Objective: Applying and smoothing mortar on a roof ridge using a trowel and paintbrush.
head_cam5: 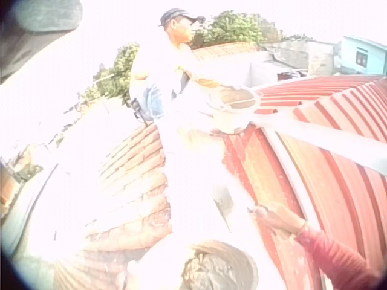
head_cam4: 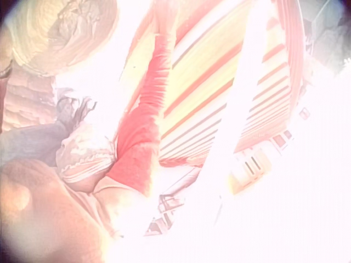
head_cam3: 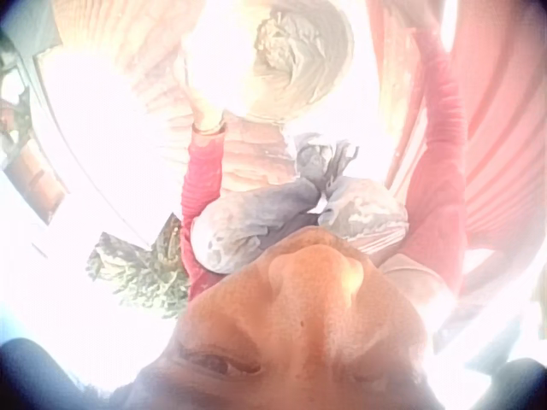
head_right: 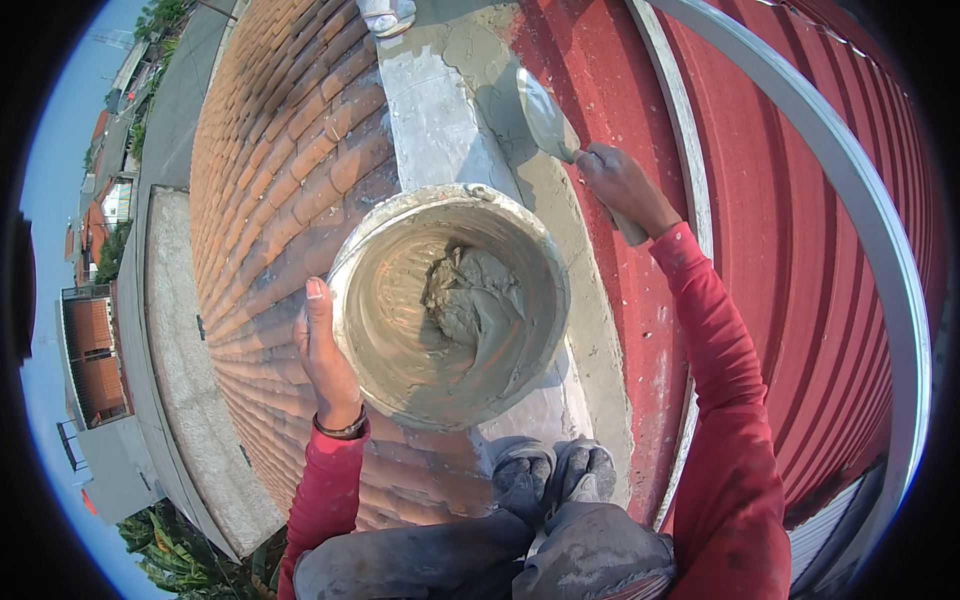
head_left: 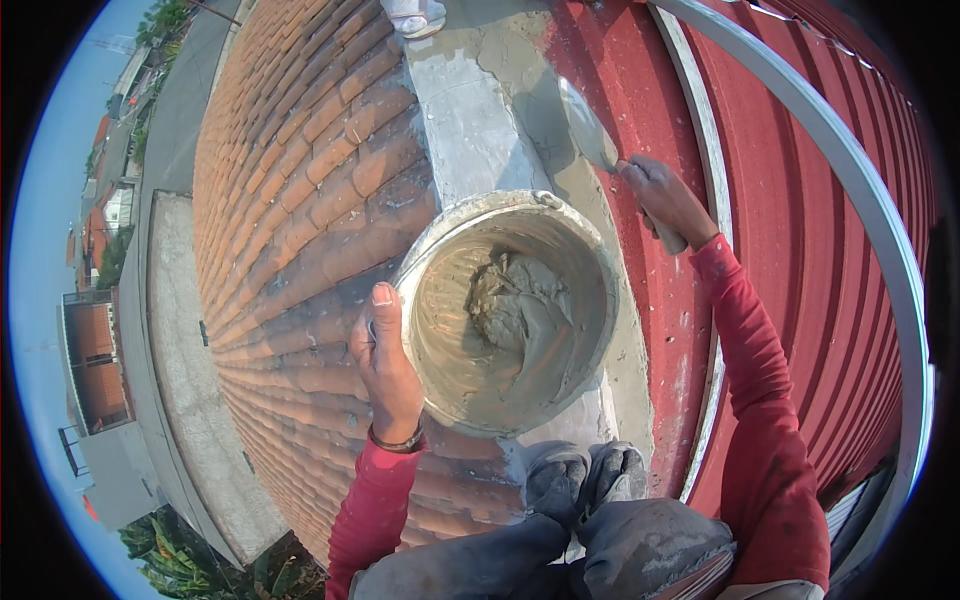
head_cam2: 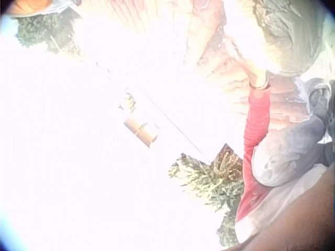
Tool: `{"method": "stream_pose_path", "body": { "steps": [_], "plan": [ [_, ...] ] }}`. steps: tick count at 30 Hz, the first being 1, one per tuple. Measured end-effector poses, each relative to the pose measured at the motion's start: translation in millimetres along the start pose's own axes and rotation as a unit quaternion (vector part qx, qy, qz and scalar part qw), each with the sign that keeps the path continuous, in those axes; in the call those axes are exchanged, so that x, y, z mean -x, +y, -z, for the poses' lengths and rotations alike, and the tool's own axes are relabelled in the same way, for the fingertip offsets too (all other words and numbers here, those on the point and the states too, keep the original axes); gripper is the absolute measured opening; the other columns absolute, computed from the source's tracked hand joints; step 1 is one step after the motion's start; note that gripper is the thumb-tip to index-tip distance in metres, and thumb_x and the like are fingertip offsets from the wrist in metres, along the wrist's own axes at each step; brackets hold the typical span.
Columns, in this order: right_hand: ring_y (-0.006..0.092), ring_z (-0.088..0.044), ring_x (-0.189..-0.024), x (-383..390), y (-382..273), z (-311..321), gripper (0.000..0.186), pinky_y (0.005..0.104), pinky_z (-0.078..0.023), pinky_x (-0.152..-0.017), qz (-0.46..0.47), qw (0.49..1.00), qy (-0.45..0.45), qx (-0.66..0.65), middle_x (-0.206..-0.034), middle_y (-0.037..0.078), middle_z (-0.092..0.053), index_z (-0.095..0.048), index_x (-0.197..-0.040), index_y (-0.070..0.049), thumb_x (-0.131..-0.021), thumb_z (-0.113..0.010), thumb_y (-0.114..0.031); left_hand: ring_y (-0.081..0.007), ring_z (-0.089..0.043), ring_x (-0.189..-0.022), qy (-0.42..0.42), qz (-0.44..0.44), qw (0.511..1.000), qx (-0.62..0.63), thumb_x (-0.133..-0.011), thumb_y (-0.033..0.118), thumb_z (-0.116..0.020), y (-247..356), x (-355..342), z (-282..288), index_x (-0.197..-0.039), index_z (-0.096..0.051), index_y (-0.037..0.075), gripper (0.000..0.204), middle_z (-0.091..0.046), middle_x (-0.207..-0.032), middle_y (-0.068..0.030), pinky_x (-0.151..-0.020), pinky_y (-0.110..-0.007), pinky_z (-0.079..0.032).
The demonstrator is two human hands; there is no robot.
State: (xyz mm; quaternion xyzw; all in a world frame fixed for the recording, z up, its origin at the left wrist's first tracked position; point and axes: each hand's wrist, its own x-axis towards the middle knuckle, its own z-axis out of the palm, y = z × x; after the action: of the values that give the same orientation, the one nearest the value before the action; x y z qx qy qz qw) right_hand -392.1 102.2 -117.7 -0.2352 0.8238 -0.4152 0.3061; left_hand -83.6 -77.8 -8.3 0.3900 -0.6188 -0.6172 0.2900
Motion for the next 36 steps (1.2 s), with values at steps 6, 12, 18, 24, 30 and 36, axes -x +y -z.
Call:
{"method": "stream_pose_path", "body": {
  "steps": [6, 12, 18, 24, 30, 36],
  "plan": [
    [0.0092, -0.045, -0.044, -92.1, 4.1, 20.2, 0.039, 0.0279, -0.041, -0.038, -0.14, 0.95, -0.145, -0.238, -0.064, -0.001, -0.045, -0.052, -0.089, -0.011, -0.099, -0.045, -0.047, -0.0121, -0.06, -0.097, -0.048, 0.025, 0.999, 0.004, -0.101, 0.046, -0.053, 15.8, 4.5, -8.9, -0.115, -0.064, -0.003, 0.052, -0.065, -0.109, -0.0073, -0.086, -0.025, -0.047],
    [0.0117, -0.05, -0.046, 26.7, 41.2, -8.8, 0.038, 0.0316, -0.046, -0.04, -0.187, 0.958, -0.145, -0.16, -0.068, 0.002, -0.05, -0.052, -0.1, -0.006, -0.1, -0.046, -0.044, -0.0087, -0.058, -0.087, 0.062, 0.053, 0.997, 0.006, -0.1, 0.047, -0.054, 13.6, 8.0, -25.8, -0.101, -0.066, -0.002, 0.05, -0.066, -0.097, -0.0035, -0.078, -0.025, -0.046],
    [0.0085, -0.048, -0.045, 175.7, 45.5, 42.1, 0.029, 0.0281, -0.042, -0.038, -0.137, 0.975, -0.064, -0.163, -0.062, -0.001, -0.047, -0.053, -0.1, -0.007, -0.1, -0.048, -0.036, -0.0079, -0.054, -0.084, -0.034, 0.0, 0.999, -0.018, -0.102, 0.044, -0.053, 15.3, 0.6, -13.3, -0.101, -0.067, -0.001, 0.047, -0.064, -0.094, -0.0016, -0.075, -0.025, -0.044],
    [0.0151, -0.055, -0.047, 245.7, -34.1, 72.5, 0.036, 0.0332, -0.043, -0.045, -0.097, 0.98, -0.167, 0.037, -0.059, 0.004, -0.051, -0.054, -0.095, -0.005, -0.101, -0.052, -0.04, -0.0072, -0.052, -0.08, -0.124, -0.101, 0.984, -0.078, -0.103, 0.038, -0.053, 13.6, 18.8, -35.3, -0.105, -0.068, -0.002, 0.043, -0.064, -0.09, -0.0015, -0.071, -0.026, -0.044],
    [0.0392, -0.062, -0.057, 202.0, -45.5, 7.6, 0.038, 0.0498, -0.05, -0.058, 0.152, 0.901, -0.193, 0.356, -0.061, 0.02, -0.059, -0.057, -0.092, 0.003, -0.102, -0.049, -0.033, -0.019, -0.067, -0.094, -0.223, -0.216, 0.933, -0.183, -0.1, 0.029, -0.058, 13.2, 40.8, -61.5, -0.114, -0.068, 0.0, 0.034, -0.07, -0.105, -0.0208, -0.081, -0.032, -0.051],
    [0.0378, -0.066, -0.06, 201.2, -18.8, -17.3, 0.043, 0.049, -0.053, -0.059, 0.148, 0.91, -0.312, 0.231, -0.065, 0.022, -0.061, -0.059, -0.097, 0.003, -0.103, -0.045, -0.036, -0.0209, -0.067, -0.1, -0.225, -0.167, 0.952, -0.126, -0.1, 0.029, -0.057, 18.4, 43.5, -55.3, -0.117, -0.067, -0.002, 0.037, -0.071, -0.11, -0.0172, -0.086, -0.034, -0.05]
  ]
}}
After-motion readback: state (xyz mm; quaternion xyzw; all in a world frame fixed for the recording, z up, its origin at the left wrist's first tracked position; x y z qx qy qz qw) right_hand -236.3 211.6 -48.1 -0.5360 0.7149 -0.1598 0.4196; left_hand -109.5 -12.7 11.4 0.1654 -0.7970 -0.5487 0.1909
